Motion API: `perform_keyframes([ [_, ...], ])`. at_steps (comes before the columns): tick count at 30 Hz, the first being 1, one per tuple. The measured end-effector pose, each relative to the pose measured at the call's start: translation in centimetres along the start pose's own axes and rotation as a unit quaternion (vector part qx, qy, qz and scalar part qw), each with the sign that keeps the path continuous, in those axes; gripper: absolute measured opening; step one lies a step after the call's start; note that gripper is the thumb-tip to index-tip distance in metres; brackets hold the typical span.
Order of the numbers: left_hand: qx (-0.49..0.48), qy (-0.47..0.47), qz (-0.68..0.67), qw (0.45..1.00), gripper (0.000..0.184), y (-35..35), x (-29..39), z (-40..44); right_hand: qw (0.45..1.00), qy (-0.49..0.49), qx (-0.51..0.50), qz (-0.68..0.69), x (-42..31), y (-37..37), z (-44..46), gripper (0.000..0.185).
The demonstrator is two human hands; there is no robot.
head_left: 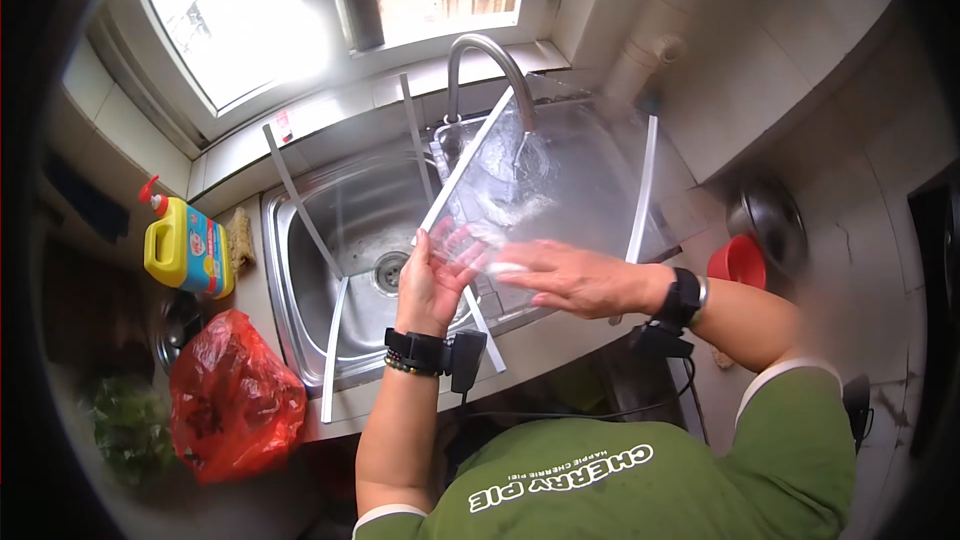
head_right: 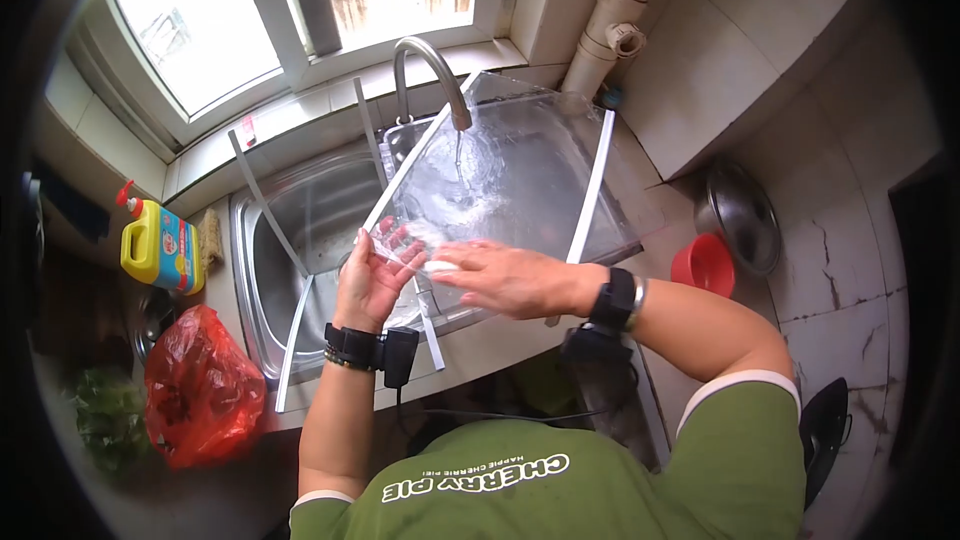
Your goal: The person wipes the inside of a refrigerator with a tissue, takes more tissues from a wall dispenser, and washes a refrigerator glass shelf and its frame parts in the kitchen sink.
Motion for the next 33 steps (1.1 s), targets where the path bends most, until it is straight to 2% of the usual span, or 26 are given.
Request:
perform_keyframes([
  [4,-0.004,0.004,0.014,1.0,0.041,1.0,-0.1,-0.1,0.992,0.12,0.022,-0.042,1.8,-0.3,-7.2,0.042],
  [7,-0.009,-0.009,0.019,1.0,0.037,1.1,-0.5,-0.1,0.977,0.197,0.074,-0.024,1.4,0.1,-10.0,0.043],
  [10,-0.012,-0.013,0.042,0.999,0.035,1.7,-1.0,-0.1,0.981,0.173,0.09,0.021,-1.3,1.3,-9.1,0.043],
  [14,-0.014,-0.008,0.04,0.999,0.036,0.6,-0.8,0.4,0.987,0.121,0.103,-0.002,-4.4,2.3,-8.3,0.042],
  [16,-0.015,-0.012,0.053,0.998,0.035,0.6,-0.7,0.4,0.986,0.129,0.096,-0.035,-3.3,2.0,-9.4,0.04],
  [20,-0.006,-0.017,0.061,0.998,0.033,1.1,-0.8,0.3,0.959,0.224,0.126,-0.118,2.3,1.3,-12.8,0.036],
  [23,-0.011,-0.022,0.058,0.998,0.032,0.9,-0.8,0.4,0.96,0.235,0.132,-0.082,4.7,0.8,-12.5,0.04],
  [26,-0.008,-0.02,0.057,0.998,0.03,1.0,-0.8,0.2,0.988,0.119,0.09,0.024,1.8,1.6,-8.6,0.042],
  [28,-0.008,-0.022,0.055,0.998,0.03,1.1,-1.0,0.2,0.996,0.067,0.064,-0.011,-0.2,1.9,-5.0,0.043],
  [31,-0.006,-0.025,0.061,0.998,0.03,0.3,-1.1,0.3,0.997,-0.024,0.037,-0.057,1.8,1.5,0.4,0.047],
  [33,0.013,-0.02,0.058,0.998,0.031,0.2,-1.0,0.4,0.996,0.011,0.014,-0.091,4.7,-0.1,2.3,0.047],
])
Point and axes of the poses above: each hand's wrist, its own z-axis towards the middle knuckle, its own y-axis out of the palm, x = y × z, the point moved 3 cm from there along z, towards the middle knuckle, and after that the axes turned 14 degrees about -x, right-handed, at the moved point
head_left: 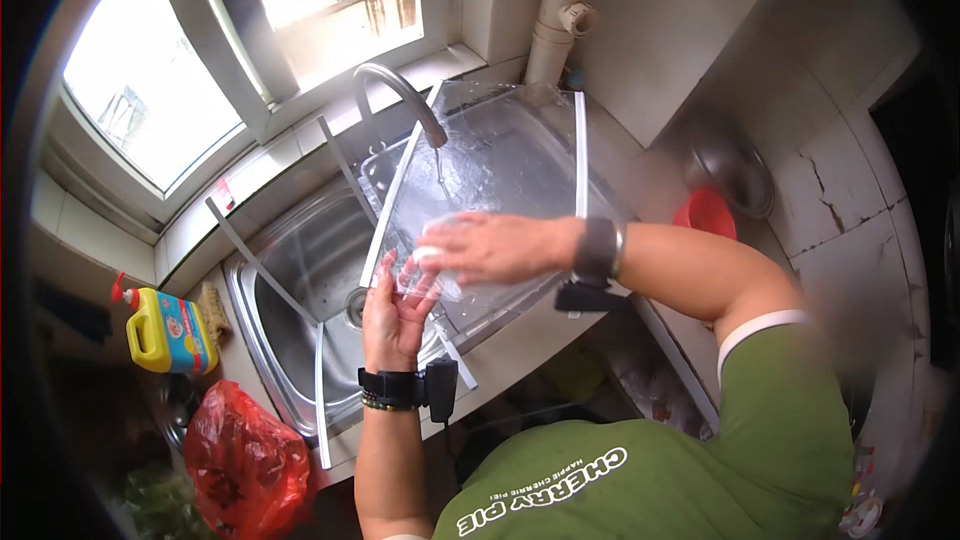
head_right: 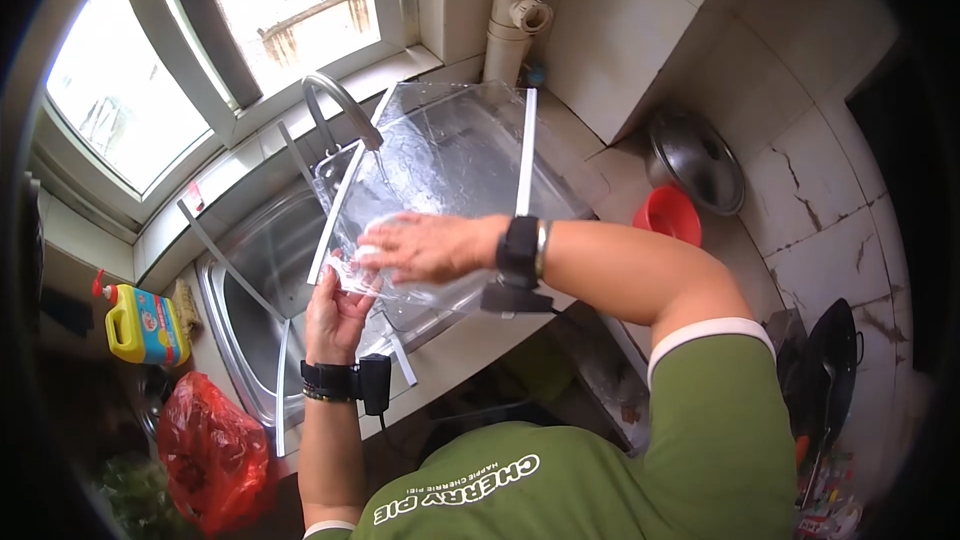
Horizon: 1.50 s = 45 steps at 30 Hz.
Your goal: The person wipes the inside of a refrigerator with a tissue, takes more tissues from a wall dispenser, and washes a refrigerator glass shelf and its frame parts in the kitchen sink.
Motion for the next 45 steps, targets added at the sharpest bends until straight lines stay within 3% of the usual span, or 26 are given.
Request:
perform_keyframes([
  [3,-0.018,0.001,0.005,1.0,0.033,0.7,0.3,-0.3,0.994,0.088,-0.018,-0.059,8.3,-0.3,0.2,0.051],
  [7,-0.009,0.011,0.009,1.0,0.034,0.9,0.4,-0.5,0.942,0.332,-0.041,-0.007,17.3,-1.8,-7.1,0.054],
  [9,-0.008,0.016,0.016,1.0,0.033,1.0,0.4,-0.6,0.935,0.352,-0.035,0.03,18.2,-1.4,-9.6,0.055],
  [11,0.001,0.026,0.024,0.999,0.033,1.7,0.9,-0.8,0.942,0.329,-0.053,0.04,14.6,-1.3,-9.3,0.054],
  [14,0.01,0.02,0.037,0.999,0.034,1.4,1.3,-0.7,0.983,0.18,-0.002,0.028,7.3,-0.6,-7.2,0.055],
  [16,0.009,0.015,0.042,0.999,0.033,1.5,1.4,-0.7,0.992,0.094,-0.03,0.084,3.3,-1.2,-4.7,0.053],
  [21,0.017,0.012,0.05,0.999,0.031,1.4,1.5,-0.8,0.995,0.034,-0.088,0.037,5.8,-2.0,3.3,0.054],
  [25,0.027,0.012,0.05,0.998,0.027,1.1,1.5,-0.9,0.99,0.108,-0.084,0.038,13.3,-4.2,5.9,0.055],
  [28,0.016,0.027,0.053,0.998,0.026,0.9,1.8,-1.1,0.946,0.282,-0.133,0.092,21.0,-4.9,2.6,0.058],
  [32,0.032,0.043,0.049,0.997,0.028,0.5,2.4,-1.7,0.914,0.388,-0.084,0.087,27.9,-3.0,-5.7,0.059],
  [33,0.038,0.041,0.048,0.997,0.028,0.5,2.3,-1.9,0.934,0.344,-0.021,0.089,28.2,-2.6,-7.1,0.053],
  [35,0.034,0.042,0.051,0.997,0.031,0.0,2.3,-2.1,0.929,0.321,0.066,0.173,26.0,-3.5,-9.1,0.044],
  [38,0.024,0.037,0.086,0.995,0.036,-0.3,2.8,-2.7,0.909,0.272,0.275,0.156,23.2,-3.5,-11.4,0.036],
  [41,0.047,0.049,0.095,0.993,0.04,-1.4,3.4,-3.4,0.831,0.34,0.347,0.271,21.7,-2.2,-14.0,0.031],
  [42,0.044,0.046,0.095,0.993,0.042,-1.7,3.6,-3.5,0.84,0.327,0.372,0.22,20.8,-1.8,-14.3,0.033],
  [45,0.033,0.037,0.1,0.994,0.04,-1.7,3.9,-4.0,0.83,0.411,0.282,0.249,17.4,0.2,-14.7,0.033],
])
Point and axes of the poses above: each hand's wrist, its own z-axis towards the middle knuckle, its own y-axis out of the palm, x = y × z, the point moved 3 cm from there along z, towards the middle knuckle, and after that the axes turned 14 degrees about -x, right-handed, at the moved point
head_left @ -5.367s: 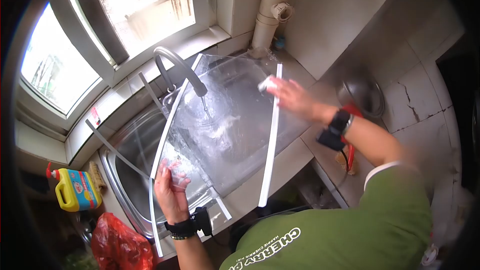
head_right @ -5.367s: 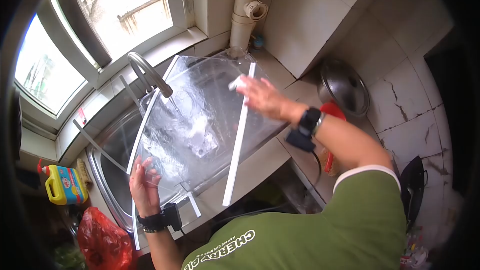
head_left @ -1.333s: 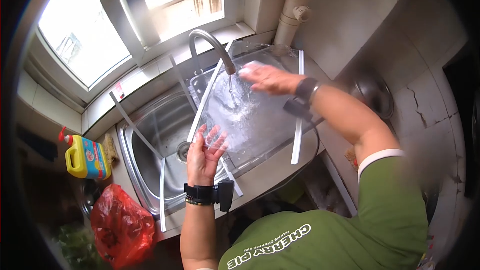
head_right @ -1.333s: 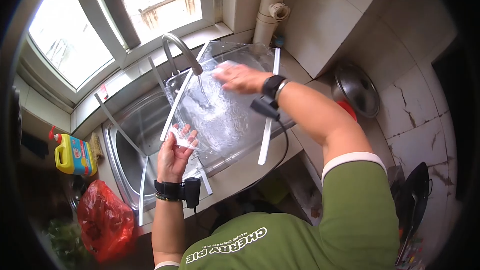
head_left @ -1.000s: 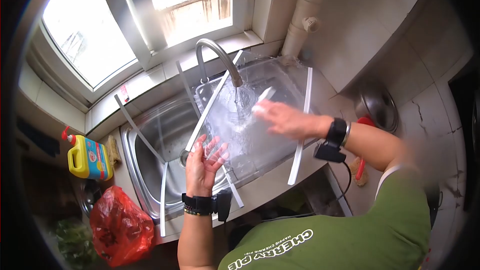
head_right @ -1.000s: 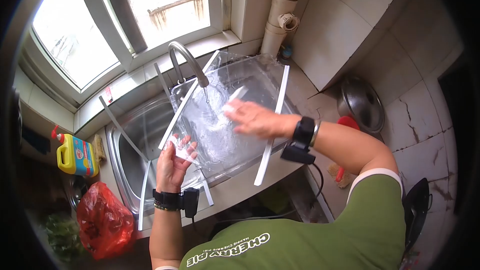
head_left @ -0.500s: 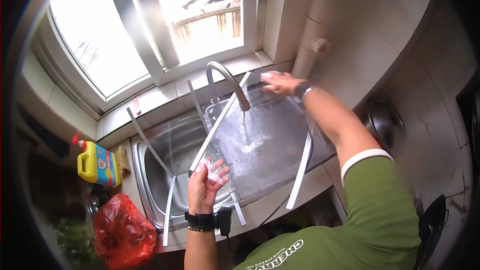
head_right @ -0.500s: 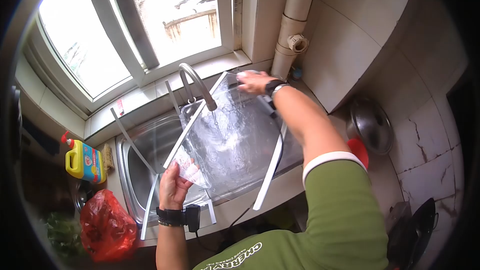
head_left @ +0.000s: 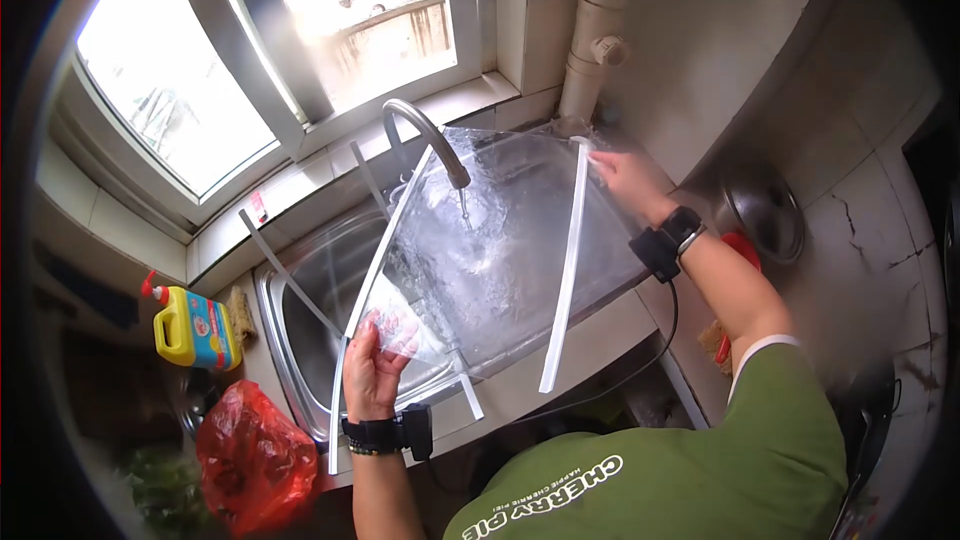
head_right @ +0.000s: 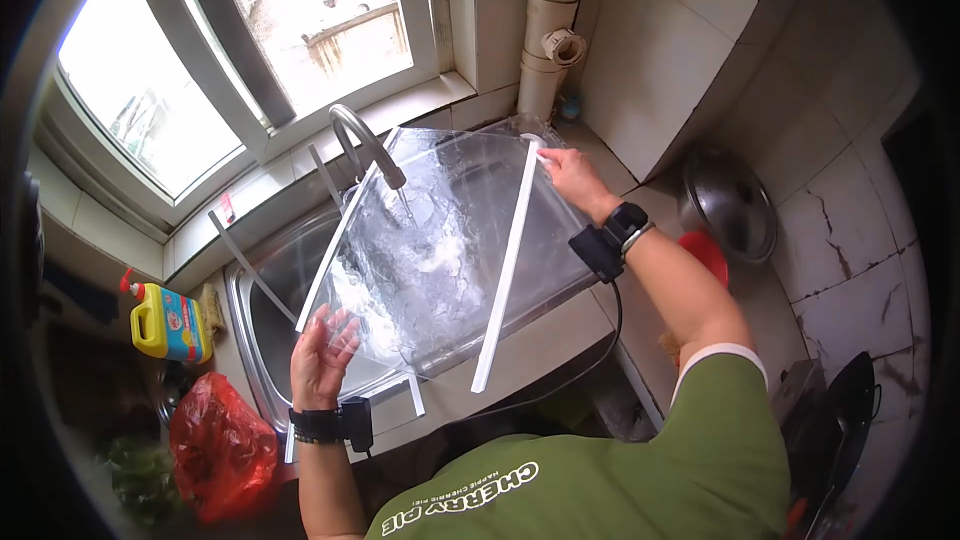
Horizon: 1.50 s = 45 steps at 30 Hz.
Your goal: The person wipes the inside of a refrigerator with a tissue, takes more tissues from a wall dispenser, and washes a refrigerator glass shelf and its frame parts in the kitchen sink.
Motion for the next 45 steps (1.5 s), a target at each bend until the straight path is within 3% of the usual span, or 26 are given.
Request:
perform_keyframes([
  [1,-0.003,0.004,-0.005,1.0,0.038,-0.1,0.0,0.0,0.999,-0.033,0.014,-0.006,0.9,0.9,0.1,0.033],
  [4,0.005,0.01,0.0,1.0,0.037,0.6,0.4,-0.6,0.999,-0.012,0.018,-0.049,0.9,1.4,-0.1,0.031],
  [5,0.008,0.019,0.007,1.0,0.034,1.2,0.6,-0.8,0.996,0.014,-0.026,-0.089,0.8,1.6,-0.3,0.03],
  [8,0.021,0.041,0.024,0.999,0.029,3.2,1.6,-2.5,0.991,0.061,0.074,-0.092,-1.7,3.8,-1.3,0.042],
  [9,0.024,0.042,0.029,0.998,0.029,3.4,1.9,-3.1,0.989,0.102,0.039,0.097,-2.5,4.6,-1.6,0.042],
  [10,0.028,0.042,0.037,0.998,0.029,3.5,2.1,-3.6,0.948,0.138,-0.001,0.285,-3.7,5.6,-2.0,0.041],
  [11,0.036,0.041,0.049,0.997,0.03,3.6,2.2,-4.0,0.868,0.17,-0.04,0.464,-4.8,6.7,-2.4,0.04],
  [12,0.035,0.042,0.053,0.997,0.03,3.9,2.4,-4.4,0.753,0.193,-0.077,0.624,-5.6,7.7,-2.9,0.04],
  [18,0.039,0.056,0.069,0.995,0.031,4.8,3.4,-7.1,0.691,0.167,-0.06,0.701,-5.9,9.8,-4.2,0.021],
  [26,0.034,0.063,0.072,0.995,0.037,5.7,4.7,-9.7,0.686,0.125,-0.021,0.717,-10.0,5.8,-7.3,0.015],
  [30,0.001,0.036,-0.022,0.999,0.029,5.0,3.6,-9.3,0.717,0.125,0.014,0.686,-10.8,3.1,-9.6,0.015],
  [37,-0.075,-0.069,-0.052,0.993,0.024,4.3,0.6,-4.6,0.732,0.052,0.119,0.669,-9.7,-0.1,-13.3,0.007],
  [40,-0.042,-0.088,-0.059,0.993,0.035,4.4,-0.3,-0.5,0.732,0.022,0.192,0.653,-9.6,-1.0,-13.9,0.011],
  [43,-0.058,-0.096,-0.077,0.991,0.044,5.6,-1.0,2.5,0.741,-0.021,0.249,0.623,-8.8,-2.5,-14.1,0.019],
  [45,-0.081,-0.085,-0.061,0.991,0.045,7.0,-0.9,4.2,0.734,-0.028,0.283,0.616,-8.0,-3.7,-14.0,0.015],
])
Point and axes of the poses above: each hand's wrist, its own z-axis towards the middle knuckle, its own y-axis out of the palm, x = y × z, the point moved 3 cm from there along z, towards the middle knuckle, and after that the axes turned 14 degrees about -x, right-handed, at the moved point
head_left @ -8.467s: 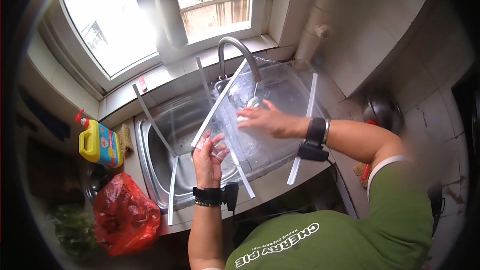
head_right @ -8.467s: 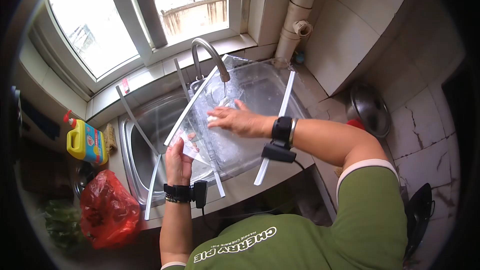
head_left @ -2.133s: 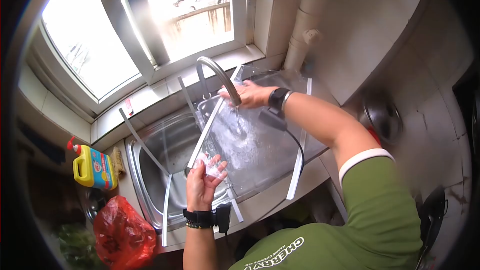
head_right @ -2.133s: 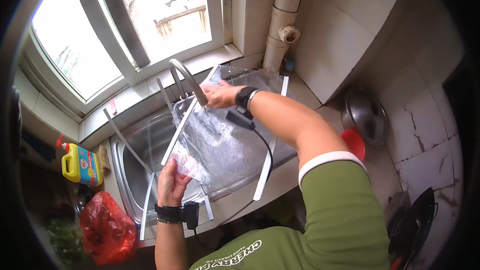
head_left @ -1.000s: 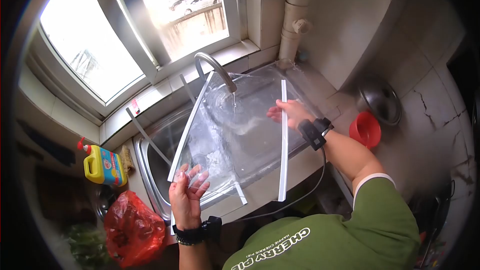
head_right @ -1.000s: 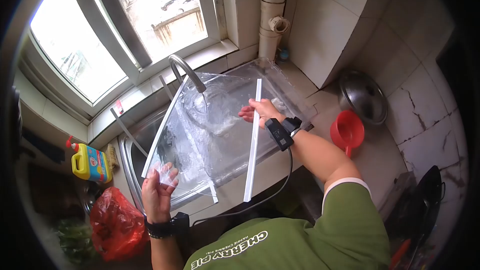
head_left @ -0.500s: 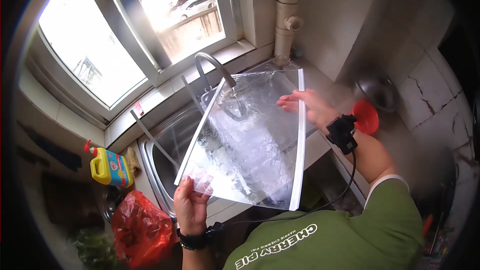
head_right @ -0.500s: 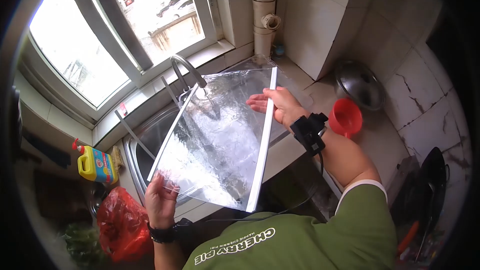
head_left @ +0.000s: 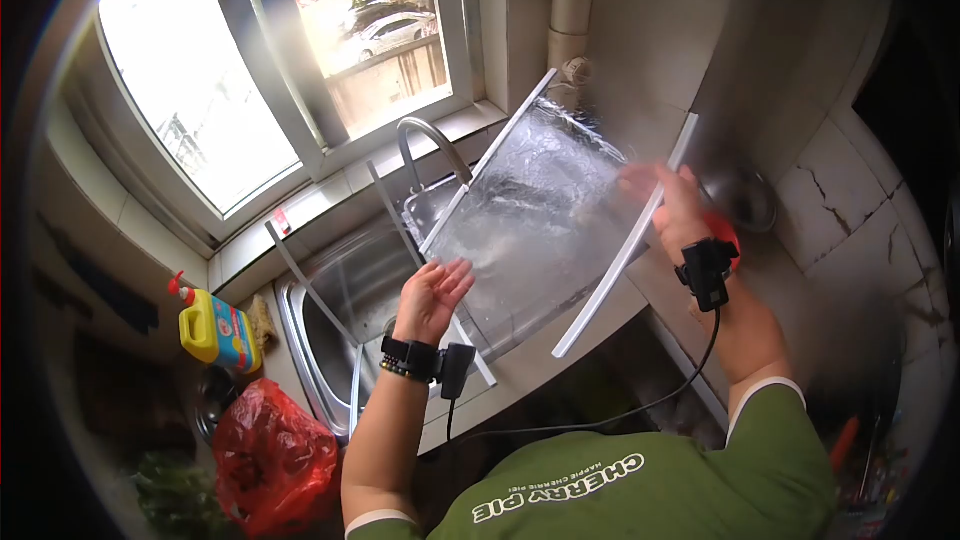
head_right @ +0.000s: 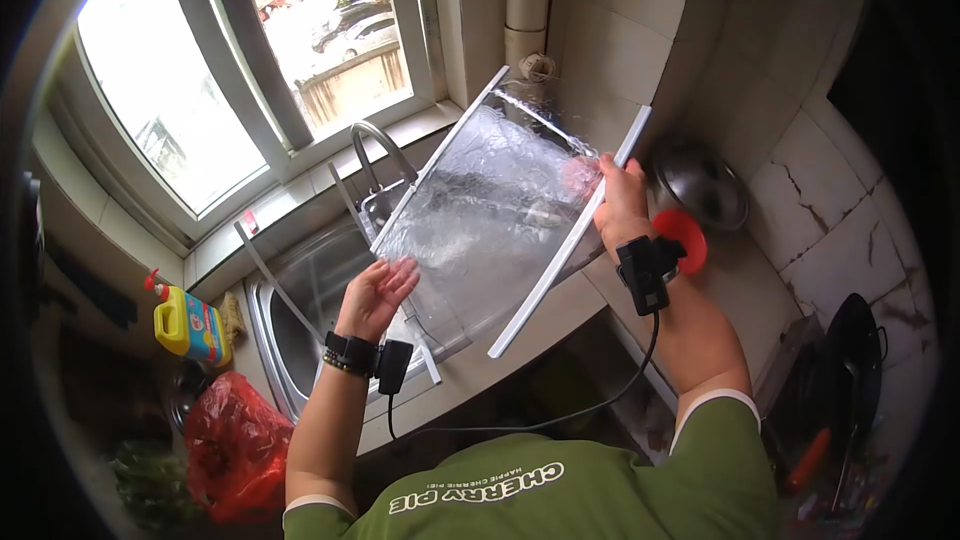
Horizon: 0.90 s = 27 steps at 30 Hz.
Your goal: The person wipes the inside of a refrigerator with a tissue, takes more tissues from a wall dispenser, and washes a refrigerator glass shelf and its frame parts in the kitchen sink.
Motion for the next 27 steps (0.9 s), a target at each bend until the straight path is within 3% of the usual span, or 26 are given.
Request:
perform_keyframes([
  [2,-0.017,0.0,0.02,1.0,0.055,0.5,0.2,1.7,0.999,-0.033,0.028,-0.016,-0.6,-0.6,0.5,0.012],
  [10,-0.036,-0.042,0.046,0.997,0.057,1.4,-1.4,8.2,0.992,-0.118,0.035,-0.025,-2.4,0.7,-0.4,0.016],
  [14,-0.042,-0.001,0.022,0.999,0.059,1.6,0.0,9.2,0.993,-0.117,0.03,-0.016,-2.8,1.1,0.0,0.015],
  [21,-0.004,0.005,0.112,0.994,0.05,0.3,3.8,7.1,0.999,-0.005,0.0,0.046,0.7,-0.2,3.8,0.015],
  [27,0.019,0.012,0.16,0.987,0.015,-2.7,7.0,3.1,0.985,0.125,-0.002,0.117,6.5,-0.7,6.9,0.013],
])
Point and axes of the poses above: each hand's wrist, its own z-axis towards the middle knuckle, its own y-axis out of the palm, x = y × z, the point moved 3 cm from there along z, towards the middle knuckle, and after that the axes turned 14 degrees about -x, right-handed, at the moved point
